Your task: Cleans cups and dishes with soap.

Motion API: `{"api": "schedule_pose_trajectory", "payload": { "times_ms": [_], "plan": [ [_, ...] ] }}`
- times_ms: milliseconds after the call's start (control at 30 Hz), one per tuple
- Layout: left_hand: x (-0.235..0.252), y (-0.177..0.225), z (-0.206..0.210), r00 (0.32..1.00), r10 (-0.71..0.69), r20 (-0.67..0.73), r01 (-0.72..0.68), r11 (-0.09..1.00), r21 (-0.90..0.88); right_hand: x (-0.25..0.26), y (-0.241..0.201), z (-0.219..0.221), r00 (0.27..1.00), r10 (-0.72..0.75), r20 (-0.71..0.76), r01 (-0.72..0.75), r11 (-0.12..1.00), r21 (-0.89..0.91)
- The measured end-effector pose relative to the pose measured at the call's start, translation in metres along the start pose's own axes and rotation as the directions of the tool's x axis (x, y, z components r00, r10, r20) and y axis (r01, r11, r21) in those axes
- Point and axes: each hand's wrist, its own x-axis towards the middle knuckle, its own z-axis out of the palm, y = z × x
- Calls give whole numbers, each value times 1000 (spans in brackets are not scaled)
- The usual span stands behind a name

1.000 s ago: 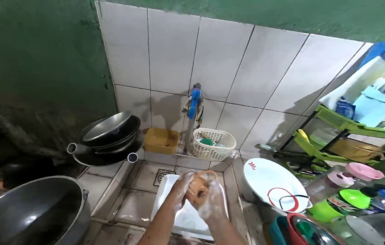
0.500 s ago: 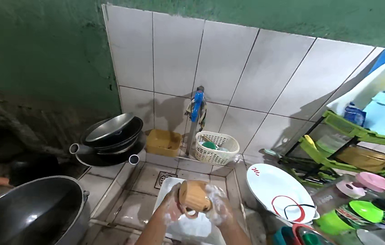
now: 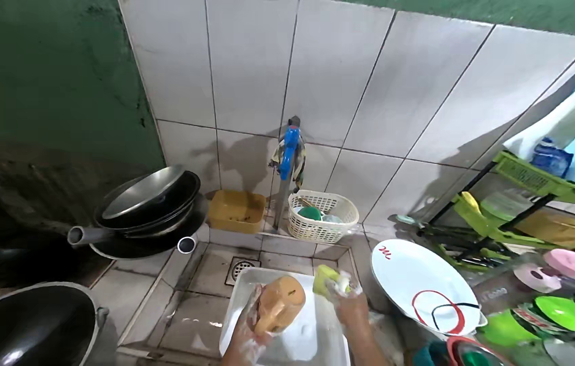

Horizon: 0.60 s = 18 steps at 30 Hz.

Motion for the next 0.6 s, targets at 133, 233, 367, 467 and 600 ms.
{"api": "schedule_pose_trajectory", "payload": {
  "times_ms": [133,233,367,467,600],
  "plan": [
    [3,-6,12,994,-104,-19,104,994,25,-17,-33,6,916,-200,347,312,900,-304],
    [2,-2,14,989,-104,-100,110,993,53,-28,-34,-2,812,-288,508,480,824,-300],
    [-1,8,13,995,-27,-99,48,975,219,-22,-30,-19,800,-183,571,481,765,-429],
    [4,7,26,992,-78,-100,105,946,306,-27,-32,-4,885,-255,390,430,771,-470],
    [7,8,30,981,-43,-187,95,955,282,-47,-34,-6,839,-478,260,530,826,-192]
  ]
}}
